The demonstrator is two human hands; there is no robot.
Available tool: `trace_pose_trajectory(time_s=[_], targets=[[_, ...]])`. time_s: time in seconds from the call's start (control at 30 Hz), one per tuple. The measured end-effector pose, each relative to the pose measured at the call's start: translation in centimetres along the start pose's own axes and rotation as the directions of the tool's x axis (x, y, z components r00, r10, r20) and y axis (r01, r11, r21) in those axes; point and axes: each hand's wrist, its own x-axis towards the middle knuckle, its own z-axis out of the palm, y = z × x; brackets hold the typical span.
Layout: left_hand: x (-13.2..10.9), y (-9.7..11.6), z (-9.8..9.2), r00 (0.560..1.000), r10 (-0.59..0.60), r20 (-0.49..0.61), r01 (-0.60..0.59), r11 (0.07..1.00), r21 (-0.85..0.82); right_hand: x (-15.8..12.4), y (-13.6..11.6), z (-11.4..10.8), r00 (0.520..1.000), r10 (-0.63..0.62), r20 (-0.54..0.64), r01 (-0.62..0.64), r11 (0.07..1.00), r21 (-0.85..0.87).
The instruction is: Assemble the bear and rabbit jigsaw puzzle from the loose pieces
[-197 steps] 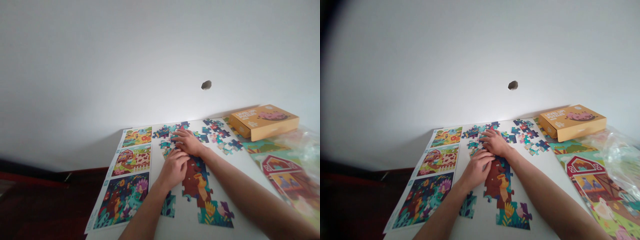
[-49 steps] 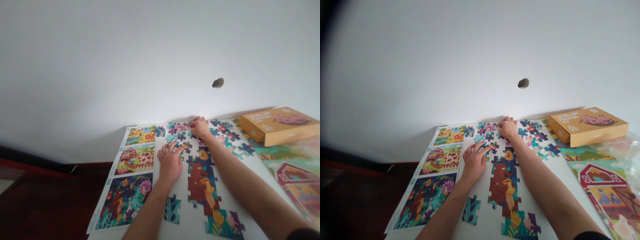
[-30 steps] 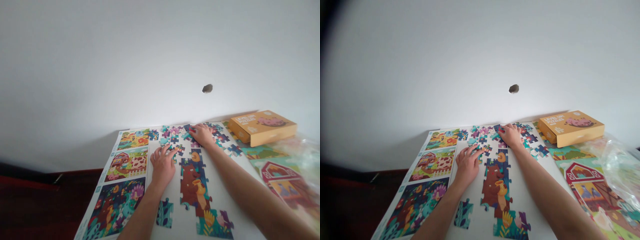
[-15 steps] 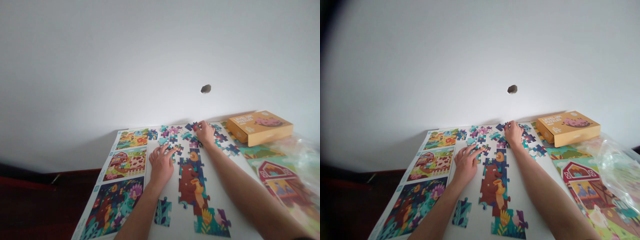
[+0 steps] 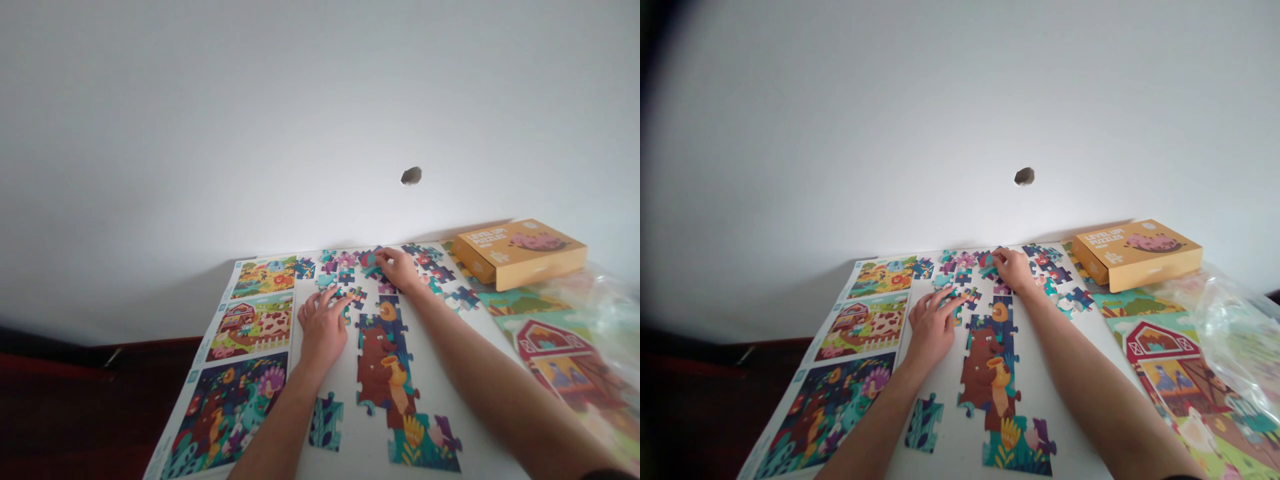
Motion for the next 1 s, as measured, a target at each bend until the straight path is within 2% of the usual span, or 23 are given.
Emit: trace_pose_trajectory(time_s=[0.13,0.2,0.27,0.33,0.4,0.6,0.7,0.77,0.83,1.0], targets=[[0.0,-0.1,0.1,1.0,0.006,-0.002,-0.006,1.0,0.002,0.7,0.0,-1.1,0.995,-0.037,0.09,0.051,0.985,-0.163],[0.0,-0.1,0.1,1.0,0.004,0.0,-0.004,1.0,0.003,1.0,0.2,-2.4,0.986,0.008,0.166,0.035,0.966,-0.256],[0.0,0.0,0.0,1.0,0.001,0.005,-0.001,1.0,0.003,1.1,0.7,-3.7,0.948,0.097,0.303,0.009,0.944,-0.33],[0.0,0.1,-0.1,1.0,0.003,0.007,-0.003,1.0,0.0,1.2,1.4,-4.6,0.881,0.172,0.441,-0.012,0.939,-0.343],[0.0,0.1,-0.2,1.0,0.007,0.008,-0.007,1.0,-0.003,1.3,2.0,-4.9,0.848,0.204,0.489,-0.032,0.941,-0.338],[0.0,0.2,-0.2,1.0,0.005,0.012,-0.005,1.0,-0.01,1.5,2.1,-3.5,0.898,0.152,0.413,-0.037,0.962,-0.272],[0.0,0.1,-0.1,1.0,0.005,0.009,-0.005,1.0,-0.002,1.1,1.9,-2.3,0.964,0.097,0.249,-0.074,0.992,-0.097],[0.0,0.0,-0.1,1.0,0.007,0.005,-0.007,1.0,0.003,0.6,1.9,-1.5,0.987,0.076,0.139,-0.077,0.997,-0.003],[0.0,0.0,-0.1,1.0,0.012,0.0,-0.012,1.0,0.003,0.3,1.8,-0.9,0.994,0.062,0.094,-0.065,0.998,0.025],[0.0,0.0,0.0,1.0,0.014,-0.007,-0.014,1.0,-0.005,0.5,0.8,-1.0,0.994,-0.06,0.087,0.056,0.997,0.055]])
